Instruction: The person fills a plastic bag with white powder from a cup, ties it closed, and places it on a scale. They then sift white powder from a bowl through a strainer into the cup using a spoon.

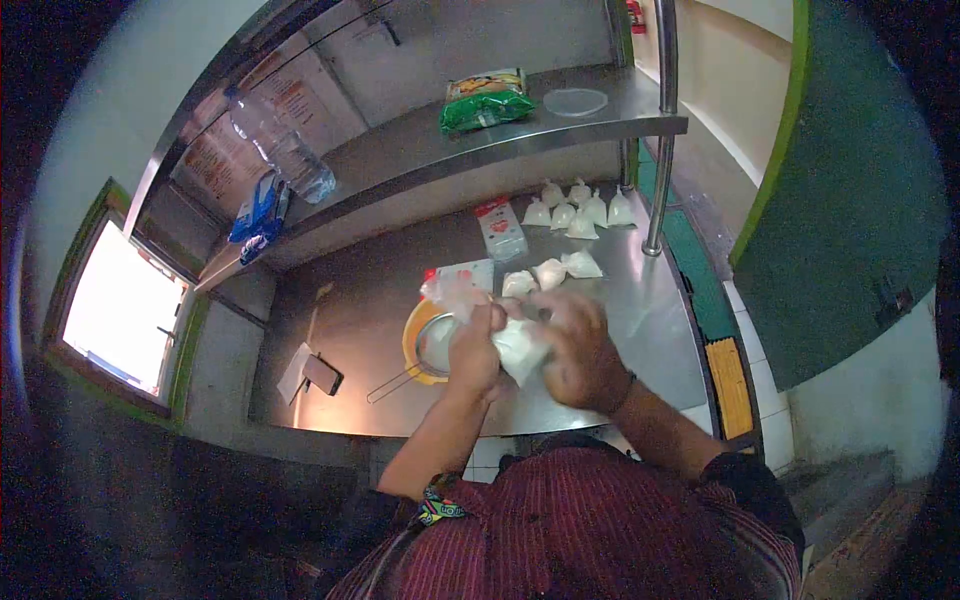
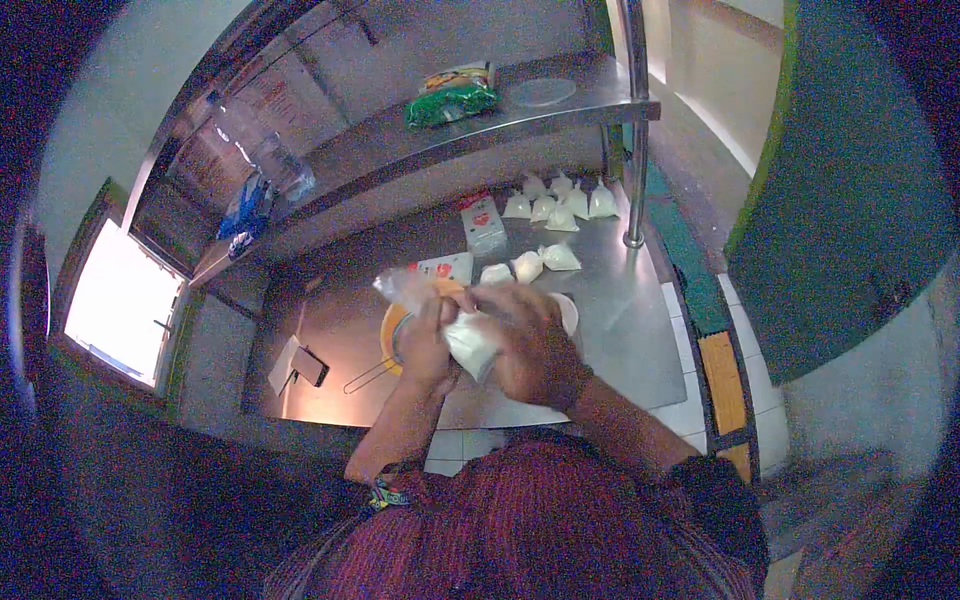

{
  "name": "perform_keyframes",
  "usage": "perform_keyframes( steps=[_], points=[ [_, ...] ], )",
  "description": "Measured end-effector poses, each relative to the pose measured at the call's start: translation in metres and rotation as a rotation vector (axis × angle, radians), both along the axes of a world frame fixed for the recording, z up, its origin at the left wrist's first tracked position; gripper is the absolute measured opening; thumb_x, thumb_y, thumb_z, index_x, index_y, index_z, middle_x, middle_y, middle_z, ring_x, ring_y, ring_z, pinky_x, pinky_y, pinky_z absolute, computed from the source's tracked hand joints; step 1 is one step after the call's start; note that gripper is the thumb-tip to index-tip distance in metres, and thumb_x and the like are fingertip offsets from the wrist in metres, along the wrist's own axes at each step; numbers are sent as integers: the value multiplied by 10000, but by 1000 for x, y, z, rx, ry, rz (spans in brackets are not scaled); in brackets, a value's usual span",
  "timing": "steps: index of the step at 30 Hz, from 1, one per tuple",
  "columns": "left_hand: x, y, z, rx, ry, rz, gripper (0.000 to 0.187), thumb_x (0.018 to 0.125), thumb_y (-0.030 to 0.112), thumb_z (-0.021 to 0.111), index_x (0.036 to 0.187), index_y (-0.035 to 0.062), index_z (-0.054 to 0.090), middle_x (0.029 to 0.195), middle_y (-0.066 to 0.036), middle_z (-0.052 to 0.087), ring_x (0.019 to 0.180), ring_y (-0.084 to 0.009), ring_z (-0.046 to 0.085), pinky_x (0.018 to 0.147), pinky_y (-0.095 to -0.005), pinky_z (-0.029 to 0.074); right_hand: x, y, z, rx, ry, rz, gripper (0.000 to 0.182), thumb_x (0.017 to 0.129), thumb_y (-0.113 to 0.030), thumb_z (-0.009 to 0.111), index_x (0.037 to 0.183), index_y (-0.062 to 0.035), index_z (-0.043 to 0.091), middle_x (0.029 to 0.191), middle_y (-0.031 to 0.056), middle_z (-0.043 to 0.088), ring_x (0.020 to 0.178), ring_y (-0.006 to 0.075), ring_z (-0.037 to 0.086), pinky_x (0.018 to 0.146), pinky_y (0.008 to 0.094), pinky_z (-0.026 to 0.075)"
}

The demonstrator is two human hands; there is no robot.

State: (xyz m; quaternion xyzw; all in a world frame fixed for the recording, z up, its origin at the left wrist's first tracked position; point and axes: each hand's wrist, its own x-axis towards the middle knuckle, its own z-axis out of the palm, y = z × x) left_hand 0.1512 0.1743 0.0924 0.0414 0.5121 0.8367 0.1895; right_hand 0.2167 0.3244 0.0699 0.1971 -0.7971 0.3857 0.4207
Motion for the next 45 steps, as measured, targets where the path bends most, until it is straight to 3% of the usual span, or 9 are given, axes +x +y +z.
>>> perform_keyframes(
  steps=[3, 10, 18, 20, 23, 26, 31, 37, 45],
  points=[
    [-6, 3, -1, 146, 16, 87, 487, 1085, 414, 450, 703, 113, 440, 909, -101, 609, 888, -205, 581, 852, -369, 487, 7, -20, -41, 320, -15, -148, 539, 771, -209, 752, 1275, -353, 629, 1507, 107, 471, 1326, 341, 478, 982, 549, 342],
    [-6, 6, -17, 135, -106, 44, 457, 1086, 396, 462, 721, 122, 456, 807, -46, 526, 795, -169, 519, 810, -344, 478, 4, -14, -52, 227, -46, -123, 609, 734, -145, 781, 1294, -307, 599, 1489, 116, 485, 1306, 334, 497, 976, 532, 353],
    [-7, -1, -20, -219, 683, -166, 568, 1093, 537, 273, 978, 83, 595, 849, 0, 516, 844, -107, 496, 827, -293, 467, 8, -21, -62, -1134, -842, 578, 465, 1069, -378, 473, 1350, -7, 481, 1233, 159, 603, 1130, 223, 623, 927, 378, 539],
    [0, -3, -10, -167, 646, -215, 566, 1095, 528, 271, 972, 78, 592, 858, -18, 533, 882, -132, 521, 854, -307, 470, 11, -11, -55, -1084, -1010, 687, 496, 1088, -408, 405, 1367, -4, 467, 1209, 153, 627, 1055, 208, 667, 886, 368, 567],
    [-1, -8, -9, -62, 478, -266, 546, 1100, 498, 278, 939, 70, 576, 888, -60, 571, 970, -196, 564, 911, -352, 473, 17, -6, -52, 88, -555, 194, 684, 870, -244, 758, 1403, 18, 418, 1227, 169, 638, 1074, 324, 684, 933, 439, 549],
    [-3, -1, -14, 63, 200, -166, 506, 1106, 449, 302, 878, 69, 547, 917, -99, 601, 1014, -256, 594, 946, -399, 474, 20, -23, -45, -560, -394, 192, 811, 732, -143, 825, 1416, 2, 414, 1249, 199, 625, 1095, 377, 660, 1002, 459, 501],
    [-6, 10, -35, 226, -162, -13, 468, 1108, 378, 335, 776, 88, 494, 941, -124, 623, 1002, -296, 615, 942, -414, 482, 18, -7, -45, 63, -148, 46, 617, 864, -202, 758, 1367, 11, 471, 1343, 240, 528, 1219, 385, 568, 1027, 481, 472],
    [7, 16, -21, -59, -81, -110, 489, 1107, 375, 336, 725, 95, 458, 939, -143, 617, 1038, -296, 590, 960, -419, 469, 11, -21, -66, -1395, -1010, 631, 505, 1104, -414, 340, 1414, -26, 433, 1095, 119, 650, 897, 204, 642, 789, 398, 537],
    [-2, 9, -24, 243, -84, 15, 497, 1103, 386, 335, 695, 111, 404, 897, -134, 593, 1000, -297, 591, 948, -460, 482, 21, 3, -48, -294, -282, -1, 484, 1006, -277, 587, 1396, -34, 435, 1125, 115, 645, 889, 248, 640, 776, 384, 541]
  ],
)
